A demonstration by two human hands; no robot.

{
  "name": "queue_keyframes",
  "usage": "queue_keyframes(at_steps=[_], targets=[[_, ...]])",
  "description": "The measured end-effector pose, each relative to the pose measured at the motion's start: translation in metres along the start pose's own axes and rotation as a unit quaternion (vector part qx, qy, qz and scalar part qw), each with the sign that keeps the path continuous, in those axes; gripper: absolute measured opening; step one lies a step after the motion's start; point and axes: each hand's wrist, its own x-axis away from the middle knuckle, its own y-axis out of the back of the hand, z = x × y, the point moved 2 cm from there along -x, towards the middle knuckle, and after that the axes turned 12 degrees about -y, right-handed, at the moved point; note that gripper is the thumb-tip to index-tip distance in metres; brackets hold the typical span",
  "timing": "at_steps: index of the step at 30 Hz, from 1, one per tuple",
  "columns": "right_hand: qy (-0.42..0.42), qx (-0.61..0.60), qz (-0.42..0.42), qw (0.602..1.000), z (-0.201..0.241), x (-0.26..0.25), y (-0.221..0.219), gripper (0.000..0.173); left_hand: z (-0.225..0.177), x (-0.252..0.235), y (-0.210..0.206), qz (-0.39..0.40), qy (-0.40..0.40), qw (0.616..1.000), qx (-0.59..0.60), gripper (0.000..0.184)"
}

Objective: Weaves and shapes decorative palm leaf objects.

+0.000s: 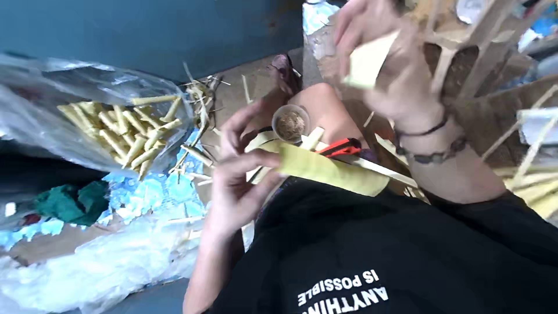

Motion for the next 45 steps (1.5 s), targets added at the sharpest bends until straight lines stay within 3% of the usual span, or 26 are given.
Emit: queue_keyframes(at_steps=[4, 7, 10, 12, 13, 15, 17, 18, 20, 22, 24, 26, 29, 32, 34, 35, 36, 37, 39, 40, 41, 42, 43, 44, 45], targets=[[0.273, -0.147, 0.153, 0.938, 0.007, -0.014, -0.073, 0.01, -0.023, -0.004, 0.01, 0.028, -0.054, 0.998, -0.034, 0.009], [0.314, -0.194, 0.176, 0.912, 0.025, -0.033, -0.095, 0.006, -0.029, 0.013, 0.029, 0.019, -0.034, 0.995, -0.087, 0.014], [0.238, -0.177, 0.176, 0.939, 0.012, -0.037, -0.101, 0.035, -0.027, 0.029, 0.039, -0.008, 0.007, 0.99, -0.138, 0.013], [0.16, -0.214, 0.261, 0.928, -0.006, -0.032, -0.108, 0.03, -0.021, 0.038, 0.042, -0.053, 0.03, 0.985, -0.162, 0.01], [0.118, -0.237, 0.337, 0.903, -0.014, -0.027, -0.112, 0.029, -0.018, 0.041, 0.044, -0.077, 0.038, 0.984, -0.157, 0.008], [0.019, -0.3, 0.505, 0.809, -0.029, -0.014, -0.119, 0.049, -0.012, 0.044, 0.043, -0.114, 0.053, 0.985, -0.121, 0.005], [-0.053, -0.36, 0.575, 0.733, -0.036, -0.004, -0.122, 0.059, -0.008, 0.044, 0.039, -0.141, 0.068, 0.984, -0.08, 0.007], [-0.071, -0.378, 0.576, 0.721, -0.037, -0.003, -0.121, 0.06, -0.006, 0.044, 0.036, -0.158, 0.073, 0.983, -0.054, 0.011], [-0.063, -0.375, 0.523, 0.763, -0.036, -0.007, -0.112, 0.06, -0.004, 0.043, 0.033, -0.2, 0.086, 0.976, 0.013, 0.032], [-0.01, -0.314, 0.413, 0.855, -0.031, -0.021, -0.099, 0.06, -0.003, 0.042, 0.034, -0.221, 0.11, 0.967, 0.063, 0.06], [0.043, -0.2, 0.287, 0.936, -0.024, -0.033, -0.09, 0.065, -0.005, 0.043, 0.034, -0.215, 0.128, 0.965, 0.079, 0.078], [0.093, -0.033, 0.17, 0.98, -0.022, -0.036, -0.092, 0.063, -0.007, 0.043, 0.032, -0.193, 0.149, 0.966, 0.082, 0.086], [0.191, 0.198, 0.071, 0.959, -0.025, -0.02, -0.113, 0.052, -0.007, 0.045, 0.029, -0.161, 0.17, 0.969, 0.077, 0.089], [0.219, 0.21, 0.071, 0.95, -0.026, -0.006, -0.122, 0.053, -0.007, 0.047, 0.029, -0.156, 0.176, 0.969, 0.07, 0.083], [0.168, 0.125, 0.155, 0.965, -0.027, -0.003, -0.116, 0.05, -0.007, 0.048, 0.029, -0.156, 0.167, 0.973, 0.035, 0.066], [0.117, 0.042, 0.242, 0.962, -0.028, -0.003, -0.111, 0.051, -0.006, 0.049, 0.029, -0.147, 0.161, 0.976, 0.005, 0.056], [0.047, -0.072, 0.349, 0.933, -0.029, -0.004, -0.107, 0.054, -0.005, 0.05, 0.03, -0.137, 0.154, 0.978, -0.018, 0.045], [-0.016, -0.173, 0.442, 0.88, -0.029, -0.004, -0.104, 0.06, -0.004, 0.05, 0.031, -0.13, 0.147, 0.98, -0.029, 0.035], [-0.077, -0.29, 0.538, 0.788, -0.031, -0.003, -0.103, 0.073, -0.003, 0.048, 0.031, -0.129, 0.13, 0.981, -0.056, 0.017], [-0.081, -0.308, 0.551, 0.771, -0.032, -0.001, -0.104, 0.08, -0.003, 0.047, 0.031, -0.126, 0.122, 0.982, -0.073, 0.013], [-0.068, -0.293, 0.539, 0.787, -0.032, 0.001, -0.106, 0.083, -0.002, 0.046, 0.031, -0.126, 0.115, 0.981, -0.089, 0.012], [-0.026, -0.228, 0.491, 0.841, -0.031, 0.003, -0.107, 0.082, -0.002, 0.045, 0.032, -0.122, 0.114, 0.98, -0.108, 0.013], [0.05, -0.113, 0.401, 0.908, -0.03, 0.004, -0.109, 0.076, -0.001, 0.044, 0.032, -0.114, 0.118, 0.978, -0.132, 0.014], [0.144, 0.018, 0.283, 0.948, -0.031, 0.006, -0.113, 0.068, -0.001, 0.042, 0.032, -0.105, 0.125, 0.975, -0.151, 0.015], [0.23, 0.101, 0.178, 0.952, -0.034, 0.006, -0.12, 0.059, -0.001, 0.041, 0.031, -0.099, 0.138, 0.972, -0.161, 0.014]])
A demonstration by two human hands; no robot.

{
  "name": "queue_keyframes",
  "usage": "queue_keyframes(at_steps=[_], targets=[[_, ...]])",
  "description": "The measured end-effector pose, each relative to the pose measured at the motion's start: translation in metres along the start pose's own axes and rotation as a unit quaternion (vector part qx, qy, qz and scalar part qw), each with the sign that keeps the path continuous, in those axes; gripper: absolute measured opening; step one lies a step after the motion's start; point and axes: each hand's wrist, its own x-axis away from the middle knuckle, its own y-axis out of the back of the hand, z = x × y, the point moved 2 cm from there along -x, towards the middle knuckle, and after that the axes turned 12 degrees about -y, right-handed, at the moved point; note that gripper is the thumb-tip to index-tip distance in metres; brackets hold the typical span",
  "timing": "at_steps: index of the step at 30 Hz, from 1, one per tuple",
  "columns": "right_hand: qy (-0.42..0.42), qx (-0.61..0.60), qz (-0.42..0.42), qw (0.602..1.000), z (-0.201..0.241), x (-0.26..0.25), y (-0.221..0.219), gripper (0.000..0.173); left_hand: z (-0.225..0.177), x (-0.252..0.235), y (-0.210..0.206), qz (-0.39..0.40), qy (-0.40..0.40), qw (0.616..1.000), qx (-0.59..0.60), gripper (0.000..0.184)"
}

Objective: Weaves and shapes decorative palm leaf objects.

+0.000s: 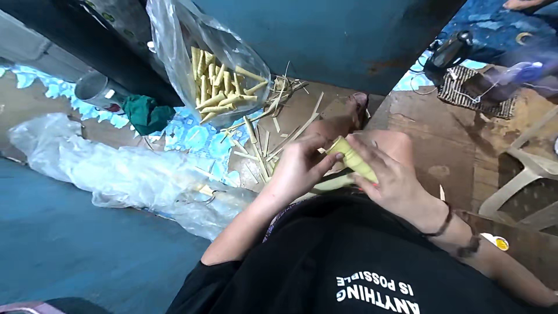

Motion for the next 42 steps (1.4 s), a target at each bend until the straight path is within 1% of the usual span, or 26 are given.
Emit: queue_keyframes(at_steps=[2, 4, 5, 6, 8, 10, 11, 12, 13, 14, 15, 16, 17, 19, 20, 21, 23, 24, 26, 27, 28, 31, 32, 34, 39, 42], targets=[[0.031, 0.043, -0.041, 0.998, -0.005, -0.002, -0.007, 0.05, -0.002, -0.002, -0.001, 0.02, 0.028, 0.999, 0.005, 0.012], [-0.056, -0.161, 0.104, 0.98, -0.009, 0.001, -0.001, 0.054, -0.001, -0.005, 0.003, 0.078, 0.046, 0.994, 0.054, 0.015], [-0.111, -0.351, 0.207, 0.906, -0.012, 0.003, 0.002, 0.054, 0.001, -0.006, 0.007, 0.108, 0.038, 0.989, 0.095, 0.019], [-0.152, -0.513, 0.29, 0.794, -0.015, 0.006, 0.003, 0.053, 0.003, -0.007, 0.011, 0.13, 0.018, 0.98, 0.148, 0.02], [-0.177, -0.686, 0.39, 0.589, -0.019, 0.014, -0.004, 0.044, 0.008, -0.011, 0.015, 0.151, -0.031, 0.963, 0.222, 0.015], [-0.172, -0.748, 0.415, 0.489, -0.019, 0.02, -0.019, 0.041, 0.011, -0.015, 0.015, 0.16, -0.04, 0.963, 0.214, 0.009], [-0.181, -0.753, 0.406, 0.485, -0.019, 0.022, -0.024, 0.041, 0.014, -0.016, 0.014, 0.163, -0.031, 0.966, 0.2, 0.008], [-0.196, -0.735, 0.383, 0.525, -0.02, 0.023, -0.025, 0.042, 0.018, -0.018, 0.011, 0.163, -0.015, 0.969, 0.186, 0.008], [-0.21, -0.678, 0.342, 0.616, -0.02, 0.022, -0.022, 0.047, 0.023, -0.019, 0.01, 0.159, 0.004, 0.972, 0.175, 0.008], [-0.212, -0.566, 0.285, 0.744, -0.02, 0.022, -0.016, 0.053, 0.029, -0.019, 0.008, 0.148, 0.027, 0.974, 0.169, 0.009], [-0.192, -0.396, 0.201, 0.876, -0.017, 0.021, -0.01, 0.055, 0.035, -0.018, 0.007, 0.129, 0.053, 0.976, 0.167, 0.01], [-0.147, -0.189, 0.097, 0.966, -0.015, 0.022, -0.006, 0.053, 0.041, -0.018, 0.007, 0.109, 0.081, 0.977, 0.167, 0.011], [-0.092, -0.035, 0.001, 0.995, -0.014, 0.022, -0.005, 0.047, 0.044, -0.019, 0.007, 0.094, 0.108, 0.974, 0.173, 0.012], [-0.069, 0.023, -0.056, 0.996, -0.018, 0.025, -0.005, 0.04, 0.046, -0.019, 0.006, 0.08, 0.146, 0.965, 0.204, 0.015], [-0.118, -0.062, -0.028, 0.991, -0.022, 0.028, -0.005, 0.039, 0.046, -0.019, 0.006, 0.084, 0.148, 0.962, 0.215, 0.017], [-0.196, -0.226, 0.033, 0.954, -0.026, 0.03, -0.005, 0.039, 0.046, -0.019, 0.005, 0.093, 0.141, 0.961, 0.22, 0.018], [-0.321, -0.544, 0.15, 0.761, -0.032, 0.034, -0.006, 0.044, 0.048, -0.017, 0.005, 0.112, 0.119, 0.961, 0.225, 0.017], [-0.323, -0.617, 0.194, 0.691, -0.035, 0.038, -0.007, 0.045, 0.048, -0.016, 0.005, 0.12, 0.104, 0.961, 0.227, 0.014], [-0.256, -0.652, 0.299, 0.649, -0.04, 0.039, -0.009, 0.051, 0.048, -0.015, 0.005, 0.132, 0.069, 0.961, 0.232, 0.01], [-0.234, -0.627, 0.326, 0.667, -0.039, 0.037, -0.008, 0.056, 0.048, -0.015, 0.003, 0.136, 0.055, 0.963, 0.227, 0.009], [-0.227, -0.575, 0.32, 0.718, -0.036, 0.033, -0.006, 0.06, 0.046, -0.016, 0.001, 0.138, 0.046, 0.965, 0.217, 0.009], [-0.179, -0.263, 0.18, 0.931, -0.028, 0.019, -0.004, 0.065, 0.04, -0.018, -0.005, 0.125, 0.062, 0.973, 0.183, 0.011], [-0.159, -0.166, 0.126, 0.965, -0.025, 0.015, -0.005, 0.061, 0.039, -0.019, -0.006, 0.114, 0.067, 0.975, 0.18, 0.011], [-0.147, -0.131, 0.083, 0.977, -0.022, 0.01, -0.009, 0.053, 0.036, -0.015, -0.008, 0.088, 0.073, 0.978, 0.175, 0.011], [-0.173, -0.314, 0.071, 0.931, -0.027, 0.004, 0.013, 0.051, 0.022, -0.008, -0.001, -0.022, 0.096, 0.976, 0.193, 0.039], [-0.167, -0.364, 0.032, 0.916, -0.027, -0.006, 0.04, 0.054, 0.015, -0.005, 0.002, -0.015, 0.087, 0.975, 0.202, 0.039]])
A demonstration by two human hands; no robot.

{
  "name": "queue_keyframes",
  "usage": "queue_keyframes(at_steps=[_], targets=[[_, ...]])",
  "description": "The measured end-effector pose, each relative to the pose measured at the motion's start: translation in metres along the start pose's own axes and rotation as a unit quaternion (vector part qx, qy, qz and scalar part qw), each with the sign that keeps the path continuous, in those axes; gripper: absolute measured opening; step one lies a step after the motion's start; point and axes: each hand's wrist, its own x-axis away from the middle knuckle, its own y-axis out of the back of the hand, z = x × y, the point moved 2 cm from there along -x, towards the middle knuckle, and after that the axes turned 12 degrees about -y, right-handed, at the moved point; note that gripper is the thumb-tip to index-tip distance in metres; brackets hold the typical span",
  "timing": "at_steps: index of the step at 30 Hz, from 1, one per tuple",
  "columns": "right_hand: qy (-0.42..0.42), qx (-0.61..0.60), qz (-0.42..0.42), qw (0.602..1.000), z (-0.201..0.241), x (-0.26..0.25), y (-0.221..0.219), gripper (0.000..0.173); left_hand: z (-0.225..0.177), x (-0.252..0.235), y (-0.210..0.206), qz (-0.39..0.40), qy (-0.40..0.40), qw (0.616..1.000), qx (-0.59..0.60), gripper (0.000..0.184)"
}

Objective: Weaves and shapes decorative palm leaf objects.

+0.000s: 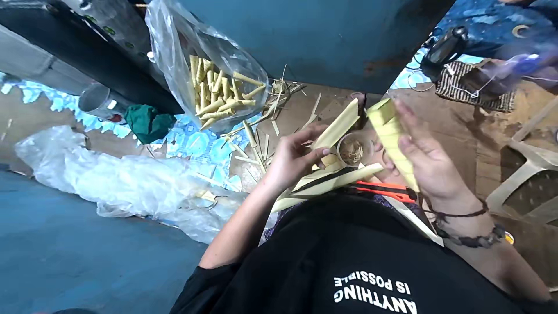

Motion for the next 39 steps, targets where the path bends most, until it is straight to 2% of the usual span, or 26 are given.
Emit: queue_keyframes(at_steps=[3, 6, 8, 10, 12, 14, 15, 17, 19, 20, 22, 23, 24, 25, 27, 28, 29, 30, 31, 32, 33, 34, 35, 36, 37, 39], targets=[[0.059, 0.169, -0.086, 0.98, 0.0, -0.007, 0.002, 0.054, -0.004, 0.001, -0.005, 0.039, 0.009, 0.999, -0.003, 0.036], [0.133, 0.433, -0.154, 0.878, -0.007, -0.003, -0.016, 0.048, -0.001, 0.001, -0.008, 0.053, 0.026, 0.998, 0.002, 0.036], [0.167, 0.5, -0.18, 0.83, -0.009, -0.001, -0.024, 0.049, -0.003, 0.002, -0.01, 0.045, 0.033, 0.998, 0.005, 0.034], [0.181, 0.504, -0.179, 0.826, -0.007, 0.001, -0.026, 0.049, -0.006, 0.001, -0.013, 0.028, 0.014, 0.999, 0.003, 0.035], [0.16, 0.425, -0.127, 0.882, -0.005, 0.006, -0.027, 0.049, -0.006, 0.0, -0.015, -0.006, -0.023, 1.0, -0.018, 0.033], [0.07, 0.206, 0.001, 0.976, -0.003, 0.01, -0.026, 0.05, -0.004, -0.002, -0.015, -0.016, -0.044, 0.998, -0.03, 0.027], [0.012, 0.068, 0.082, 0.994, -0.003, 0.01, -0.026, 0.052, -0.004, -0.003, -0.015, -0.015, -0.052, 0.998, -0.025, 0.024], [-0.07, -0.147, 0.214, 0.963, -0.006, 0.01, -0.027, 0.066, -0.006, -0.003, -0.015, -0.016, -0.067, 0.997, -0.037, 0.016], [-0.11, -0.236, 0.283, 0.923, -0.014, 0.01, -0.031, 0.083, -0.012, -0.002, -0.013, 0.005, -0.071, 0.995, -0.071, 0.01], [-0.1, -0.193, 0.275, 0.937, -0.016, 0.01, -0.032, 0.086, -0.013, -0.002, -0.013, 0.009, -0.068, 0.994, -0.085, 0.009], [0.009, 0.102, 0.125, 0.987, -0.016, 0.011, -0.035, 0.075, -0.011, -0.002, -0.013, 0.019, -0.043, 0.992, -0.116, 0.009], [0.098, 0.272, 0.019, 0.957, -0.017, 0.01, -0.04, 0.066, -0.01, -0.001, -0.015, 0.029, -0.023, 0.991, -0.126, 0.01], [0.179, 0.364, -0.06, 0.912, -0.022, 0.008, -0.045, 0.056, -0.009, 0.0, -0.016, 0.042, -0.005, 0.99, -0.132, 0.01], [0.204, 0.388, -0.086, 0.894, -0.025, 0.005, -0.048, 0.05, -0.01, 0.0, -0.017, 0.059, 0.007, 0.989, -0.136, 0.01], [0.095, 0.274, 0.01, 0.957, -0.025, 0.006, -0.043, 0.048, -0.01, -0.003, -0.013, 0.107, 0.007, 0.983, -0.149, 0.016], [-0.009, 0.088, 0.12, 0.989, -0.026, 0.007, -0.039, 0.049, -0.009, -0.004, -0.009, 0.137, -0.003, 0.98, -0.144, 0.021], [-0.099, -0.124, 0.233, 0.959, -0.029, 0.009, -0.036, 0.047, -0.009, -0.005, -0.004, 0.163, -0.02, 0.979, -0.122, 0.023], [-0.157, -0.29, 0.324, 0.887, -0.034, 0.011, -0.035, 0.043, -0.011, -0.005, -0.001, 0.183, -0.048, 0.977, -0.098, 0.021], [-0.187, -0.387, 0.38, 0.819, -0.04, 0.013, -0.038, 0.04, -0.011, -0.007, 0.001, 0.195, -0.077, 0.974, -0.079, 0.015], [-0.195, -0.422, 0.4, 0.79, -0.044, 0.016, -0.042, 0.041, -0.011, -0.009, 0.001, 0.201, -0.095, 0.972, -0.072, 0.01], [-0.19, -0.405, 0.38, 0.809, -0.047, 0.018, -0.045, 0.042, -0.008, -0.012, 0.002, 0.201, -0.095, 0.972, -0.074, 0.006], [-0.175, -0.33, 0.317, 0.872, -0.046, 0.019, -0.045, 0.043, -0.004, -0.014, 0.004, 0.194, -0.083, 0.974, -0.082, 0.005], [-0.141, -0.19, 0.222, 0.946, -0.042, 0.019, -0.043, 0.042, 0.002, -0.016, 0.006, 0.179, -0.062, 0.978, -0.092, 0.006], [-0.078, 0.009, 0.111, 0.991, -0.038, 0.02, -0.041, 0.043, 0.007, -0.019, 0.009, 0.155, -0.035, 0.982, -0.101, 0.01], [0.014, 0.22, 0.003, 0.975, -0.034, 0.02, -0.04, 0.045, 0.011, -0.021, 0.012, 0.127, -0.002, 0.986, -0.105, 0.014], [0.189, 0.44, -0.136, 0.867, -0.035, 0.017, -0.036, 0.041, 0.016, -0.024, 0.017, 0.075, 0.056, 0.991, -0.095, 0.017]])
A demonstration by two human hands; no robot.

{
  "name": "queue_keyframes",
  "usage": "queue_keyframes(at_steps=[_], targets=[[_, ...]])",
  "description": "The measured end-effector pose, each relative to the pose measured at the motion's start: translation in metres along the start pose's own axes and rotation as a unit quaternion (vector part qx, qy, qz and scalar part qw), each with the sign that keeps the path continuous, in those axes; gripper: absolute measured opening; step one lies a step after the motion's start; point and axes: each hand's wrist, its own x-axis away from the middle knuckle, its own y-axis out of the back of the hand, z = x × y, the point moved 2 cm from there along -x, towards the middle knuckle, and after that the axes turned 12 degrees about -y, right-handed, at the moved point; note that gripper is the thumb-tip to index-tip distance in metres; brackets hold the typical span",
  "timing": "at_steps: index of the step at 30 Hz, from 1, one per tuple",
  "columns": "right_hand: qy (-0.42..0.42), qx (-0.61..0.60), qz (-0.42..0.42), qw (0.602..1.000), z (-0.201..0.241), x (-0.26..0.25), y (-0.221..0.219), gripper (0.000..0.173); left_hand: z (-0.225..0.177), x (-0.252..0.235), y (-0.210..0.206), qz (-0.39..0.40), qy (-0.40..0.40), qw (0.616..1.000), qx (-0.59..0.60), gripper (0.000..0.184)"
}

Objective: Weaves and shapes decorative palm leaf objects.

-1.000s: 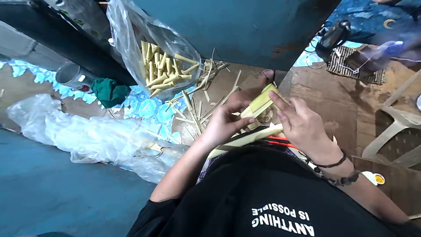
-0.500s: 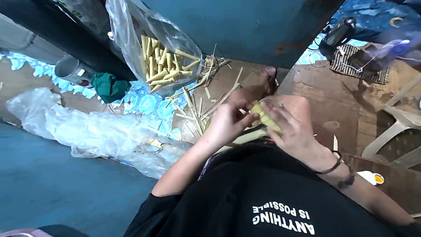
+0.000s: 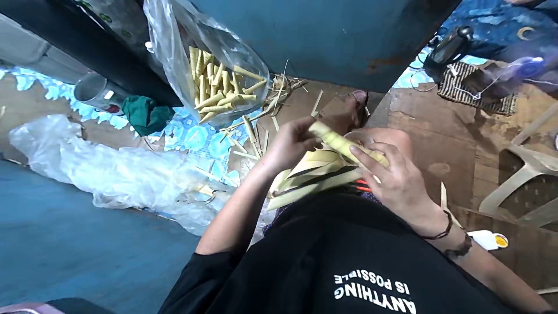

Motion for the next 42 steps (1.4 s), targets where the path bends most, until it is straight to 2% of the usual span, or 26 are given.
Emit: queue_keyframes(at_steps=[2, 3, 4, 6, 7, 10, 15, 16, 17, 18, 20, 21, 22, 23, 24, 26, 27, 28, 31, 32, 33, 36, 37, 40, 41, 42], targets=[[0.016, 0.007, -0.036, 0.999, -0.008, 0.001, -0.001, 0.037, 0.002, -0.001, 0.002, -0.012, 0.026, 0.999, 0.026, 0.018], [-0.039, -0.074, -0.002, 0.997, -0.01, 0.002, -0.002, 0.037, 0.002, -0.002, 0.003, -0.008, 0.028, 0.999, 0.039, 0.018], [-0.131, -0.215, 0.067, 0.966, -0.012, 0.003, -0.002, 0.037, 0.002, -0.001, 0.003, -0.001, 0.026, 0.998, 0.055, 0.019], [-0.286, -0.489, 0.192, 0.801, -0.016, 0.004, -0.002, 0.038, -0.001, 0.0, 0.007, 0.023, 0.018, 0.994, 0.105, 0.016], [-0.319, -0.544, 0.22, 0.744, -0.018, 0.007, -0.002, 0.039, -0.002, 0.0, 0.008, 0.037, 0.017, 0.991, 0.126, 0.015], [-0.338, -0.57, 0.25, 0.706, -0.017, 0.013, -0.004, 0.041, -0.004, 0.002, 0.007, 0.065, 0.032, 0.99, 0.125, 0.02], [-0.383, -0.683, 0.306, 0.541, -0.018, 0.014, -0.002, 0.05, -0.005, 0.004, 0.001, 0.058, -0.019, 0.995, 0.079, 0.021], [-0.382, -0.688, 0.31, 0.533, -0.018, 0.013, -0.002, 0.052, -0.004, 0.003, 0.002, 0.05, -0.034, 0.995, 0.079, 0.018], [-0.38, -0.674, 0.299, 0.559, -0.017, 0.013, 0.0, 0.052, -0.002, 0.003, 0.004, 0.045, -0.042, 0.994, 0.086, 0.016], [-0.371, -0.631, 0.269, 0.627, -0.015, 0.013, 0.001, 0.046, -0.001, 0.003, 0.005, 0.039, -0.045, 0.994, 0.091, 0.015], [-0.275, -0.465, 0.158, 0.827, -0.014, 0.015, 0.003, 0.035, -0.001, 0.002, 0.007, 0.023, -0.035, 0.995, 0.088, 0.014], [-0.201, -0.358, 0.095, 0.907, -0.015, 0.016, 0.003, 0.042, -0.003, 0.002, 0.008, 0.011, -0.027, 0.996, 0.083, 0.015], [-0.15, -0.293, 0.053, 0.943, -0.016, 0.017, 0.004, 0.046, -0.004, 0.002, 0.008, 0.0, -0.023, 0.997, 0.075, 0.016], [-0.152, -0.296, 0.046, 0.942, -0.017, 0.017, 0.005, 0.043, -0.005, 0.001, 0.009, -0.003, -0.027, 0.997, 0.072, 0.02], [-0.212, -0.369, 0.076, 0.902, -0.017, 0.017, 0.006, 0.036, -0.005, 0.001, 0.01, 0.004, -0.038, 0.997, 0.072, 0.023], [-0.376, -0.575, 0.158, 0.709, -0.018, 0.017, 0.006, 0.041, -0.006, 0.001, 0.011, 0.026, -0.067, 0.995, 0.073, 0.026], [-0.407, -0.613, 0.176, 0.654, -0.018, 0.018, 0.006, 0.045, -0.007, 0.001, 0.012, 0.033, -0.074, 0.994, 0.077, 0.024], [-0.4, -0.599, 0.166, 0.674, -0.018, 0.02, 0.006, 0.043, -0.007, 0.0, 0.012, 0.034, -0.073, 0.993, 0.081, 0.023], [-0.224, -0.357, 0.064, 0.905, -0.019, 0.028, 0.007, 0.044, -0.007, 0.0, 0.011, 0.015, -0.057, 0.995, 0.085, 0.024], [-0.196, -0.319, 0.042, 0.926, -0.021, 0.029, 0.006, 0.045, -0.007, 0.0, 0.011, 0.011, -0.055, 0.995, 0.081, 0.025], [-0.223, -0.357, 0.055, 0.905, -0.022, 0.03, 0.006, 0.039, -0.007, 0.0, 0.01, 0.013, -0.056, 0.995, 0.084, 0.025], [-0.402, -0.592, 0.141, 0.684, -0.02, 0.027, 0.007, 0.041, -0.008, 0.0, 0.01, 0.038, -0.071, 0.991, 0.104, 0.02], [-0.401, -0.59, 0.138, 0.687, -0.02, 0.028, 0.008, 0.041, -0.007, 0.0, 0.009, 0.039, -0.073, 0.991, 0.108, 0.017], [-0.223, -0.349, 0.044, 0.909, -0.024, 0.034, 0.008, 0.041, -0.006, -0.001, 0.009, 0.019, -0.056, 0.993, 0.106, 0.015], [-0.177, -0.282, 0.016, 0.943, -0.024, 0.035, 0.007, 0.045, -0.006, -0.001, 0.009, 0.012, -0.051, 0.994, 0.1, 0.017], [-0.176, -0.285, 0.016, 0.942, -0.024, 0.035, 0.007, 0.043, -0.006, -0.001, 0.008, 0.01, -0.05, 0.994, 0.099, 0.02]])
